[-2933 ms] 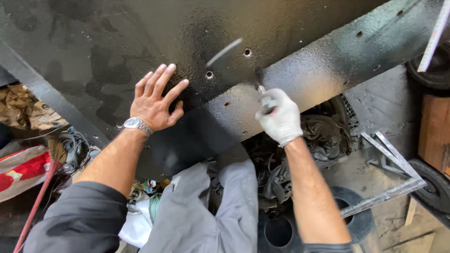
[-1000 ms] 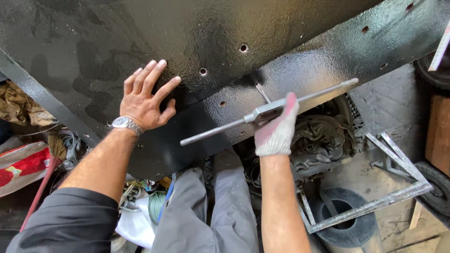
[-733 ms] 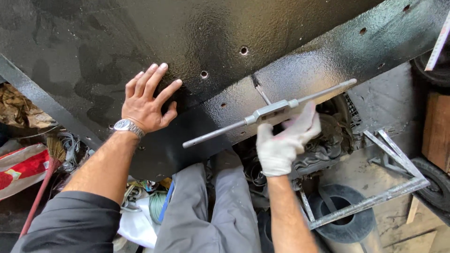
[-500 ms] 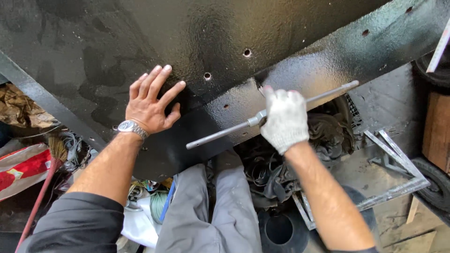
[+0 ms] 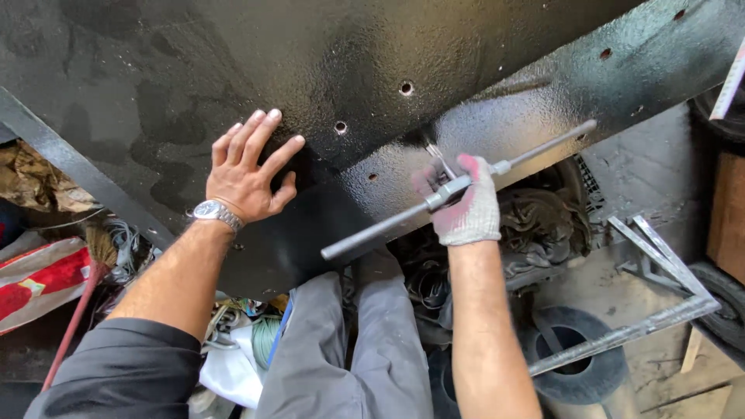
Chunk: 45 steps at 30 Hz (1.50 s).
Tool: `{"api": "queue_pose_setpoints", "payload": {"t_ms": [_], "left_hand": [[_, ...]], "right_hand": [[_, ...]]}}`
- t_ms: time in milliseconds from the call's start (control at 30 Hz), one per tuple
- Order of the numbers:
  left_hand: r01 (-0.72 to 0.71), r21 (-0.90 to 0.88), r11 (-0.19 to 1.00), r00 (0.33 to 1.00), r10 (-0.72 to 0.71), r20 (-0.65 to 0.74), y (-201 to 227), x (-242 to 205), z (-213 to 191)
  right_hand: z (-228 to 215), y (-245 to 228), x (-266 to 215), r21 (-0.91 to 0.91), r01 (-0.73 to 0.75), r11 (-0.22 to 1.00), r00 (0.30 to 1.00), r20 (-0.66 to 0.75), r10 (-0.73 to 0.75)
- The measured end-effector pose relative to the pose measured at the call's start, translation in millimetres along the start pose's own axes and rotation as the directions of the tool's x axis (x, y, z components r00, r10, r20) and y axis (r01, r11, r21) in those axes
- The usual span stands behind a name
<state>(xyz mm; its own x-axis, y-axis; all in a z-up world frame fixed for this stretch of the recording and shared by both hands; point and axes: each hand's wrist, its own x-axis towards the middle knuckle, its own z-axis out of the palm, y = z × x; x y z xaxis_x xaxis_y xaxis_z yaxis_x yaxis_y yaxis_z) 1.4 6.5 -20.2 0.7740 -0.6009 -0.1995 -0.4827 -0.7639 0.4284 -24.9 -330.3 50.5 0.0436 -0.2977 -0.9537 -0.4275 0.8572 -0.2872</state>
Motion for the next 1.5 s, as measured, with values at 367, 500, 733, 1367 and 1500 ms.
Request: {"api": "queue_pose_setpoints", "payload": {"t_ms": [367,500,733,1367,1500], "left_hand": [[-0.010,-0.029,1.000,1.000,0.010,-0.009,4.6,1.4,-2.9],[-0.014,-0.018,1.000,1.000,0.014,-0.014,4.6,0.1,-1.6],[-0.014,0.005,1.000,1.000,0.014,0.004,2.2,-0.5,-0.3],[-0.028,0.017,0.999,0.999,0.029,-0.014,2.3,3.2,-4.1],[-0.026,-0.016,1.000,1.000,0.026,-0.015,4.8,1.3,-4.1]], "right_hand": [[-8.9,6.6,7.6,-0.016,0.010,1.000,0.999,0.038,-0.009],[5.6,9.1,-0.2,0.088,0.011,0.996,0.999,-0.037,-0.007],[-12.6,20.3,26.3,0.273,-0.043,0.961,0.996,0.085,0.020],[12.8,-58.4,-27.4,-0.448,0.551,-0.704,0.629,0.778,-0.003],[-20.0,-36.7,-1.6,-0.492,0.686,-0.537,0.536,0.840,-0.084]]}}
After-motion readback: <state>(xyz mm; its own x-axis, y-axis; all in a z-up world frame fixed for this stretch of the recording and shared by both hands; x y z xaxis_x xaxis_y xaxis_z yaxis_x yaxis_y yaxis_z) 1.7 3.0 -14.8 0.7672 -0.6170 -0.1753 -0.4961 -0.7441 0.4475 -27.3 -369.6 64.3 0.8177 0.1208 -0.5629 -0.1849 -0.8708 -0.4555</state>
